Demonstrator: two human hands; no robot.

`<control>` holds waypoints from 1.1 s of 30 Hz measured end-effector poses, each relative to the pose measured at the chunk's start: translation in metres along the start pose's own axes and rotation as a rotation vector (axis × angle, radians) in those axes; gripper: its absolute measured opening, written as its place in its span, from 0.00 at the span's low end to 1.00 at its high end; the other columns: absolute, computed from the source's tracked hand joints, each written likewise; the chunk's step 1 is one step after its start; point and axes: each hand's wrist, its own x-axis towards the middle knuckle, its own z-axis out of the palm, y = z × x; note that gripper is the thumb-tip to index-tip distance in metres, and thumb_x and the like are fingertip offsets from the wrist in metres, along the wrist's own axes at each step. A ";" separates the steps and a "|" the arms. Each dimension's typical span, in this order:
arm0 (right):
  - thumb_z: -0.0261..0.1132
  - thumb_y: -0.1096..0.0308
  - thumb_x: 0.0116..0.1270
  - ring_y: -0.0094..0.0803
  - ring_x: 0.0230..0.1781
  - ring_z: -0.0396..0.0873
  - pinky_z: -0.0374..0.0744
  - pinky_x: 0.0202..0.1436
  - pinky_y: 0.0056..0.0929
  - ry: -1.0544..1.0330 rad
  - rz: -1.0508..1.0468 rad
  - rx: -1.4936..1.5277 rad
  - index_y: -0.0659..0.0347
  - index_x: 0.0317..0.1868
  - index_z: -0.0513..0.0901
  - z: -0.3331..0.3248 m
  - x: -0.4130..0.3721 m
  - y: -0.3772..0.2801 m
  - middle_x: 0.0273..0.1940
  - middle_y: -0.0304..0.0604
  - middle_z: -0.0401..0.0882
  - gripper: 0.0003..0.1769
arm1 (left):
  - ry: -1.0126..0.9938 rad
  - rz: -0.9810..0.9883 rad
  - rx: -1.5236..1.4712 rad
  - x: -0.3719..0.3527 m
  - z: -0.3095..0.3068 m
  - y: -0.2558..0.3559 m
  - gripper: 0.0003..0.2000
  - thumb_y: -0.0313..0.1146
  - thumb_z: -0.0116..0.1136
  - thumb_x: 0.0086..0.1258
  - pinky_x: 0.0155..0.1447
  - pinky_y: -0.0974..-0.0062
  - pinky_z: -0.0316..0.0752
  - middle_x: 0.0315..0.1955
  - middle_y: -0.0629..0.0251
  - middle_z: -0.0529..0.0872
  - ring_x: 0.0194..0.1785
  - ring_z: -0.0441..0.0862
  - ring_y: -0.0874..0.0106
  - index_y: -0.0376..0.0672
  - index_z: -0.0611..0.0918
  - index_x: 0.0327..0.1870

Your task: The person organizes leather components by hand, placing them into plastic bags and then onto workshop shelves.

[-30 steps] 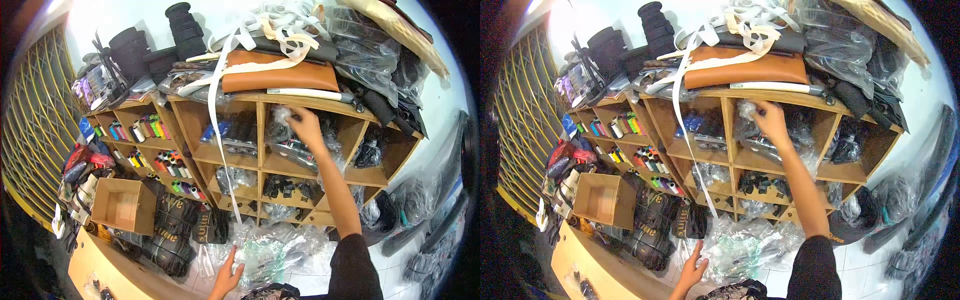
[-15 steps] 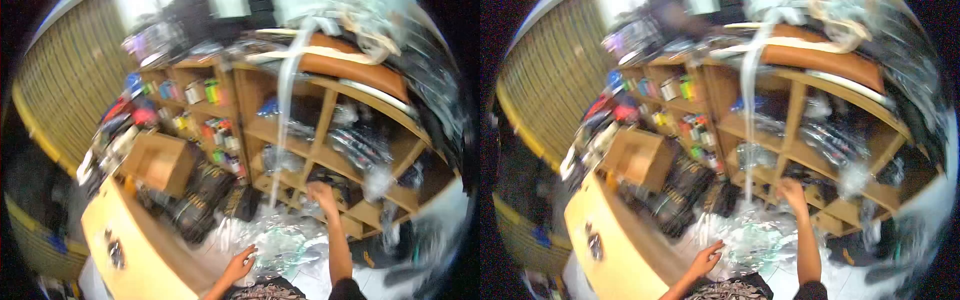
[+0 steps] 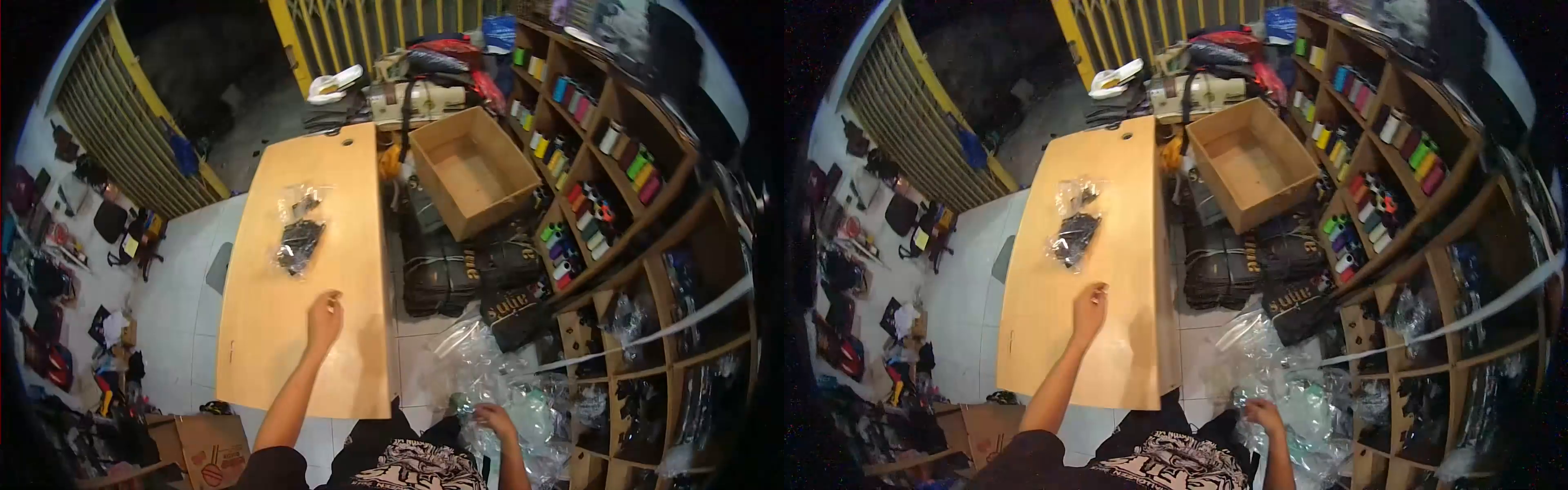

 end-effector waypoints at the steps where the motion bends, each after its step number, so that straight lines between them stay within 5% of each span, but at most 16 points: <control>1: 0.63 0.64 0.64 0.28 0.33 0.81 0.79 0.36 0.25 0.017 -0.061 -0.014 0.66 0.47 0.79 -0.001 0.015 -0.012 0.36 0.42 0.83 0.15 | 0.175 0.065 0.028 0.024 -0.017 -0.031 0.09 0.25 0.53 0.64 0.42 0.71 0.77 0.38 0.54 0.85 0.38 0.83 0.63 0.38 0.82 0.44; 3: 0.63 0.61 0.64 0.28 0.33 0.81 0.78 0.36 0.25 0.128 -0.075 -0.021 0.66 0.47 0.79 0.028 0.027 -0.054 0.36 0.42 0.83 0.17 | 0.362 -0.258 0.037 0.075 -0.047 -0.107 0.10 0.28 0.50 0.68 0.42 0.71 0.77 0.37 0.55 0.85 0.39 0.82 0.63 0.37 0.81 0.44; 6: 0.62 0.60 0.65 0.25 0.32 0.79 0.77 0.35 0.23 0.204 -0.120 -0.094 0.65 0.47 0.80 0.097 0.056 -0.122 0.34 0.39 0.82 0.17 | 0.576 -0.316 -0.012 0.141 -0.086 -0.199 0.13 0.36 0.53 0.68 0.44 0.69 0.77 0.37 0.57 0.84 0.41 0.81 0.63 0.37 0.81 0.45; 8: 0.62 0.61 0.65 0.22 0.31 0.77 0.75 0.33 0.20 0.086 -0.192 -0.260 0.64 0.48 0.80 0.155 0.088 -0.165 0.33 0.37 0.81 0.16 | 0.296 -0.784 -0.354 0.174 -0.111 -0.215 0.22 0.46 0.57 0.66 0.48 0.66 0.77 0.46 0.58 0.82 0.46 0.80 0.63 0.38 0.77 0.52; 9: 0.63 0.60 0.65 0.21 0.32 0.77 0.74 0.33 0.19 0.005 -0.237 -0.358 0.64 0.48 0.79 0.187 0.109 -0.187 0.33 0.36 0.81 0.17 | 0.299 -0.799 -0.353 0.182 -0.117 -0.221 0.22 0.46 0.57 0.66 0.48 0.66 0.77 0.46 0.58 0.82 0.46 0.80 0.63 0.38 0.77 0.52; 11: 0.64 0.60 0.65 0.20 0.33 0.76 0.73 0.33 0.18 -0.077 -0.361 -0.274 0.64 0.50 0.79 0.269 0.144 -0.227 0.35 0.37 0.81 0.18 | -0.036 -0.914 -0.541 0.187 -0.114 -0.222 0.32 0.52 0.60 0.63 0.50 0.61 0.77 0.55 0.62 0.74 0.53 0.76 0.64 0.45 0.69 0.64; 14: 0.68 0.60 0.61 0.31 0.47 0.80 0.79 0.44 0.26 -0.130 -0.558 -0.581 0.67 0.57 0.74 0.381 0.203 -0.262 0.51 0.49 0.79 0.27 | -0.203 -0.789 -0.745 0.180 -0.100 -0.225 0.35 0.51 0.60 0.64 0.53 0.62 0.76 0.58 0.60 0.72 0.57 0.73 0.65 0.45 0.64 0.68; 16: 0.70 0.61 0.58 0.39 0.47 0.81 0.80 0.45 0.30 0.068 -0.931 -0.744 0.65 0.58 0.74 0.445 0.236 -0.259 0.54 0.53 0.77 0.30 | -0.277 -0.526 -0.585 0.173 -0.093 -0.228 0.38 0.47 0.64 0.61 0.52 0.67 0.76 0.60 0.58 0.72 0.52 0.77 0.66 0.43 0.63 0.70; 18: 0.71 0.61 0.55 0.42 0.44 0.82 0.80 0.44 0.33 0.256 -1.088 -0.865 0.65 0.57 0.74 0.490 0.265 -0.254 0.48 0.56 0.80 0.31 | -0.307 -0.389 -0.500 0.171 -0.087 -0.227 0.38 0.42 0.67 0.59 0.50 0.69 0.76 0.59 0.59 0.73 0.52 0.77 0.67 0.43 0.63 0.70; 19: 0.71 0.61 0.55 0.42 0.44 0.82 0.80 0.44 0.33 0.258 -1.087 -0.867 0.65 0.57 0.74 0.499 0.271 -0.257 0.48 0.56 0.80 0.31 | -0.334 -0.251 -0.414 0.172 -0.084 -0.226 0.39 0.37 0.70 0.57 0.49 0.71 0.77 0.58 0.59 0.74 0.51 0.77 0.68 0.43 0.63 0.70; 21: 0.69 0.62 0.58 0.41 0.39 0.83 0.80 0.43 0.32 0.034 -0.692 -0.736 0.67 0.52 0.78 0.516 0.276 -0.265 0.39 0.56 0.82 0.24 | -0.417 -0.271 -0.376 0.174 -0.096 -0.207 0.40 0.35 0.71 0.55 0.47 0.73 0.77 0.57 0.59 0.75 0.51 0.76 0.70 0.43 0.63 0.70; 24: 0.66 0.64 0.61 0.39 0.33 0.84 0.81 0.40 0.32 0.064 -0.798 -0.712 0.67 0.47 0.81 0.509 0.255 -0.283 0.32 0.55 0.83 0.17 | -0.461 -0.242 -0.407 0.168 -0.106 -0.204 0.35 0.30 0.69 0.56 0.40 0.78 0.76 0.49 0.61 0.80 0.43 0.78 0.75 0.42 0.68 0.67; 27: 0.63 0.65 0.64 0.40 0.29 0.82 0.79 0.35 0.33 0.112 -0.992 -0.644 0.66 0.39 0.82 0.497 0.230 -0.308 0.30 0.55 0.82 0.11 | -0.211 -0.109 -0.245 0.167 -0.110 -0.193 0.17 0.24 0.62 0.62 0.36 0.79 0.75 0.28 0.67 0.82 0.28 0.77 0.78 0.41 0.80 0.54; 28: 0.62 0.65 0.65 0.41 0.27 0.82 0.78 0.33 0.35 0.105 -1.058 -0.545 0.66 0.35 0.82 0.494 0.222 -0.317 0.27 0.55 0.80 0.11 | -0.217 -0.099 -0.252 0.168 -0.111 -0.186 0.17 0.24 0.62 0.62 0.36 0.79 0.75 0.28 0.67 0.82 0.28 0.77 0.78 0.41 0.80 0.54; 29: 0.62 0.64 0.66 0.39 0.24 0.81 0.77 0.30 0.33 -0.018 -0.844 -0.493 0.67 0.35 0.82 0.490 0.207 -0.329 0.24 0.54 0.80 0.12 | -0.123 -0.116 -0.327 0.168 -0.114 -0.176 0.15 0.24 0.61 0.63 0.35 0.80 0.75 0.27 0.67 0.81 0.28 0.76 0.79 0.40 0.81 0.52; 33: 0.64 0.63 0.65 0.37 0.20 0.80 0.76 0.27 0.31 0.054 -0.951 -0.598 0.68 0.35 0.82 0.477 0.161 -0.362 0.21 0.50 0.80 0.13 | 0.074 -0.223 -0.490 0.164 -0.139 -0.118 0.08 0.22 0.56 0.64 0.27 0.81 0.72 0.22 0.71 0.75 0.26 0.75 0.82 0.37 0.82 0.43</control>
